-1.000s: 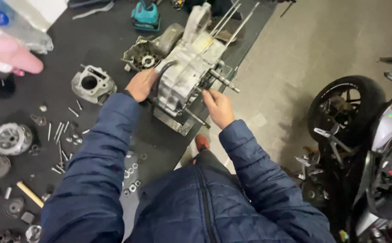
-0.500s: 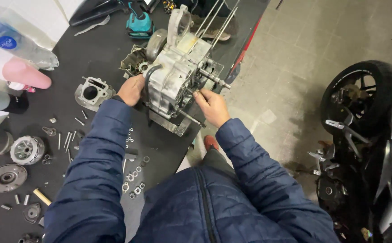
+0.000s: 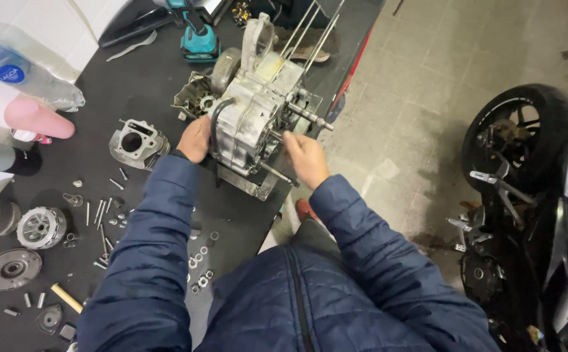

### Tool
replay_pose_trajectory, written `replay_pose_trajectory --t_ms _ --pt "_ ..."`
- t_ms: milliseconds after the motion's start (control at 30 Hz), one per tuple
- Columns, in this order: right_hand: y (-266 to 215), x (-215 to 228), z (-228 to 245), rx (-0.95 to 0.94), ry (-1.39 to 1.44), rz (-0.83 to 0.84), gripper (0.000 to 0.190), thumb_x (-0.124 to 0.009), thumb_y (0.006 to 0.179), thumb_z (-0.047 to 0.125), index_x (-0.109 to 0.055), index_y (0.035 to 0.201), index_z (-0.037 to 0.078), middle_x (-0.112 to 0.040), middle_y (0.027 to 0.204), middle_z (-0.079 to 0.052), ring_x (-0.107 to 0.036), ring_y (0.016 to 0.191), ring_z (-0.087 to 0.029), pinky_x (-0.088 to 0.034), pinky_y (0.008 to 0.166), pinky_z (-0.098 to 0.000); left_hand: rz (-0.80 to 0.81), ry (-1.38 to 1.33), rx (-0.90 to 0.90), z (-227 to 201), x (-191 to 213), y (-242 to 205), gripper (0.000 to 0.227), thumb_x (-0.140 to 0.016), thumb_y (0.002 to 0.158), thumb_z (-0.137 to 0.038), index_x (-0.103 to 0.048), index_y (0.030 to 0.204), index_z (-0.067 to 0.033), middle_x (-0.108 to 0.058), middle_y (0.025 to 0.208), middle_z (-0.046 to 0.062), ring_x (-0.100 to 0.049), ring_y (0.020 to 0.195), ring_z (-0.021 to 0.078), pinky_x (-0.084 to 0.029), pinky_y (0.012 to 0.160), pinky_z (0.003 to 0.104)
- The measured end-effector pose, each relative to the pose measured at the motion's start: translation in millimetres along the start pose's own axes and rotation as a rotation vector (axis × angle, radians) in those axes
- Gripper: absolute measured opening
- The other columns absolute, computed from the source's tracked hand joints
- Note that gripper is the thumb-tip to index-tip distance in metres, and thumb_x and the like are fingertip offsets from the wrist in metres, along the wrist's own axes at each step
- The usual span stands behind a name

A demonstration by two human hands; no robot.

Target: The person assembles a motorcycle engine casing on a workbench. They use a red-handled screwdriver to tighten bolts on the casing and later use a hammer to tap a component into place. The person also moves around the workshop to retrieve tools.

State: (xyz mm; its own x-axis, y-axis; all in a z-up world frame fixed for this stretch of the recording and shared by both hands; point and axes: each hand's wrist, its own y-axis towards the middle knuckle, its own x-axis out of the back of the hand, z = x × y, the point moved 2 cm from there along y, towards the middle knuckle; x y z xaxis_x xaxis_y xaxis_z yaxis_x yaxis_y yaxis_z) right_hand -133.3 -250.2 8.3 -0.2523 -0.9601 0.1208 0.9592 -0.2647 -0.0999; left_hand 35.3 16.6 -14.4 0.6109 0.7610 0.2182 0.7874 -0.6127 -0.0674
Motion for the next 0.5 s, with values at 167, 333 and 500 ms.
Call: replay_pose_trajectory --t_ms 167,333,500 --pt "-36 0 86 0.688 -0.592 -0.282 0.027 -0.062 0.101 0.030 -0.068 0.102 0.004 -0.067 0.083 -0.017 -0.065 0.072 -0.035 -0.049 0.062 -0.0403 -0.004 -0.035 -0.117 -9 -9 -1 0.056 -0.030 0.113 -0.041 -0.057 0.137 0.0026 -0.067 0.127 0.007 -0.059 0.114 0.0154 -0.045 0.102 0.030" --pt "13 2 -8 0.258 -0.463 -0.163 0.029 -0.060 0.107 0.032 -0.067 0.097 0.005 -0.065 0.080 -0.018 -0.066 0.076 -0.037 -0.052 0.067 -0.0439 -0.001 0.024 -0.220 -25 -15 -6 0.061 -0.026 0.113 -0.043 -0.053 0.142 0.0039 -0.064 0.137 0.011 -0.057 0.126 0.0191 -0.041 0.111 0.032" --pt "-23 1 57 0.489 -0.521 -0.199 0.036 -0.057 0.100 0.037 -0.070 0.105 0.003 -0.070 0.081 -0.017 -0.067 0.074 -0.035 -0.052 0.065 -0.0440 -0.081 0.056 -0.194 -24 -16 -8 0.063 -0.031 0.112 -0.047 -0.054 0.142 0.0038 -0.063 0.140 0.013 -0.056 0.130 0.0209 -0.039 0.113 0.034"
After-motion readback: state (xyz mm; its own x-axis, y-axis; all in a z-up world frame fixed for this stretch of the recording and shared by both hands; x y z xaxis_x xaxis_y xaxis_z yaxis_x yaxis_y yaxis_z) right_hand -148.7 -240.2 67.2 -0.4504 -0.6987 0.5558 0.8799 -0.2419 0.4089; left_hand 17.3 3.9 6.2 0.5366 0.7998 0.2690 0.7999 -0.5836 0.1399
